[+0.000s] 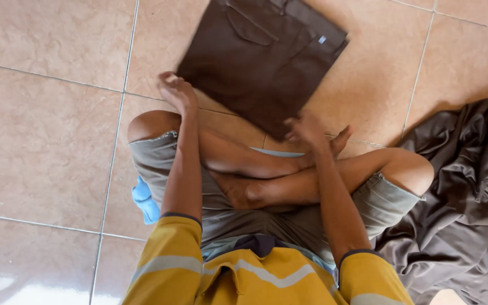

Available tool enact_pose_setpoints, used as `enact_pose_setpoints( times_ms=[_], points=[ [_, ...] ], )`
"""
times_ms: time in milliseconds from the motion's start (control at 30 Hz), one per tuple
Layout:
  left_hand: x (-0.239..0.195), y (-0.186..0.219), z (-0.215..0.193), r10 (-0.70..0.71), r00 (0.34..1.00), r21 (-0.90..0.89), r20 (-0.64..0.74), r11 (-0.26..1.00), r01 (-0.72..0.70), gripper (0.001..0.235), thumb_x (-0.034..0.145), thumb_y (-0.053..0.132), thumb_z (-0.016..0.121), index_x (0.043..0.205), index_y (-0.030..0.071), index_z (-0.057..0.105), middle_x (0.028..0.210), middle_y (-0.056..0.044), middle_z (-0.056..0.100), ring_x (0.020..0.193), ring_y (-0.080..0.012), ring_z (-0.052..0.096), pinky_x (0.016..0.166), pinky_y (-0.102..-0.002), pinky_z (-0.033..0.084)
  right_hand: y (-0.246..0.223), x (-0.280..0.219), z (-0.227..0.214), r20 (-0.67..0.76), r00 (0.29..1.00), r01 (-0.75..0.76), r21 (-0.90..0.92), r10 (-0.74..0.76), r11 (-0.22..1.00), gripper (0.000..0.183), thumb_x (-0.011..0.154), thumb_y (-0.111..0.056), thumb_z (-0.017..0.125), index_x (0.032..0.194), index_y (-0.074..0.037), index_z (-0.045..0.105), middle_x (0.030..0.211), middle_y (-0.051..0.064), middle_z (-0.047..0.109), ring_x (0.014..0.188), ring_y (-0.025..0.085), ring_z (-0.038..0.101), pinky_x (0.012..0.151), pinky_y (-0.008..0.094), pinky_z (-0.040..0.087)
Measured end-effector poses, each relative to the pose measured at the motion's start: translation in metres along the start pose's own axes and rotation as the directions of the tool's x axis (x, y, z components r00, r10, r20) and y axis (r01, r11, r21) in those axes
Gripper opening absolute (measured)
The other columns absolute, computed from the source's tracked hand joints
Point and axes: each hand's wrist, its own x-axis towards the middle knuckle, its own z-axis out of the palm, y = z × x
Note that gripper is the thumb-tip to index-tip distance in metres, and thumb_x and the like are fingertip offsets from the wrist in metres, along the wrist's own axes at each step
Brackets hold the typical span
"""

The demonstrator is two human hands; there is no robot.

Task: The person sits cross-legged on a tiled floor and folds a pair of brown trousers by hand. They align the legs, fold the garment in half, and then fold it into a compact rectangle before placing it on a stack of similar trousers.

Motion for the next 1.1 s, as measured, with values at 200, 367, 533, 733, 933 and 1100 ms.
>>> enact_pose_setpoints(
  times_ms=[200,367,533,733,933,1100],
  points=[
    [-0.042,0.057,0.010,0.058,0.998,0.568,-0.016,0.822,-0.038,0.078,0.094,0.017,0.076,0.144,-0.005,0.021,0.151,-0.036,0.029,0.145,-0.0521,0.034,0.124,-0.061,0.033,-0.024,-0.002,0.026,0.417,0.903,0.152,-0.083,-0.104,0.985,0.032,0.098,-0.017,0.050,0.111,0.009,0.065,0.076,0.025,0.074,0.055,0.032,0.074,0.046,0.038,0.061],
    [-0.040,0.029,0.014,0.013,0.996,0.586,0.093,0.808,-0.065,0.073,0.095,0.003,0.070,0.151,-0.008,0.025,0.144,-0.033,0.044,0.140,-0.0503,0.044,0.120,-0.059,0.037,-0.056,0.063,-0.020,-0.347,0.765,0.221,-0.649,-0.543,0.727,0.028,0.101,-0.045,0.065,0.119,-0.027,0.052,0.120,0.004,0.054,0.110,0.036,0.061,0.086,0.054,0.056],
    [-0.022,0.018,0.022,0.091,0.986,0.545,0.143,0.824,-0.155,0.069,0.095,-0.001,0.068,0.151,-0.007,0.028,0.139,-0.033,0.053,0.134,-0.0487,0.051,0.115,-0.060,0.042,-0.069,0.092,-0.034,-0.134,0.888,0.238,-0.684,-0.440,0.689,0.055,0.098,-0.037,0.073,0.142,-0.017,0.046,0.132,0.015,0.052,0.122,0.042,0.056,0.100,0.062,0.045],
    [-0.040,0.072,0.044,0.292,0.924,0.637,0.247,0.670,-0.382,0.050,0.097,0.016,0.071,0.137,0.007,0.043,0.123,-0.023,0.055,0.116,-0.0491,0.061,0.099,-0.064,0.048,-0.052,0.016,-0.049,-0.043,0.990,0.057,-0.749,-0.135,0.660,0.058,0.095,-0.048,0.070,0.132,-0.008,0.051,0.123,0.026,0.058,0.119,0.051,0.057,0.100,0.066,0.039],
    [-0.106,0.124,0.045,0.323,0.826,0.682,0.462,0.466,-0.564,0.063,0.106,0.035,0.061,0.155,0.004,0.036,0.154,-0.034,0.033,0.135,-0.0567,0.041,0.110,-0.071,0.035,-0.061,-0.007,-0.052,-0.155,0.932,0.147,-0.662,-0.326,0.735,0.043,0.097,-0.049,0.073,0.108,-0.009,0.064,0.101,0.016,0.061,0.099,0.043,0.068,0.085,0.059,0.051],
    [-0.126,0.123,0.050,0.123,0.796,0.708,0.592,0.393,-0.587,0.084,0.104,0.052,0.061,0.160,-0.001,0.028,0.163,-0.037,0.017,0.150,-0.0571,0.020,0.116,-0.077,0.023,-0.024,0.051,-0.044,-0.269,0.850,0.279,-0.499,-0.452,0.821,0.023,0.101,-0.022,0.068,0.100,0.000,0.060,0.087,0.028,0.063,0.089,0.051,0.067,0.081,0.058,0.052]
  ],
)
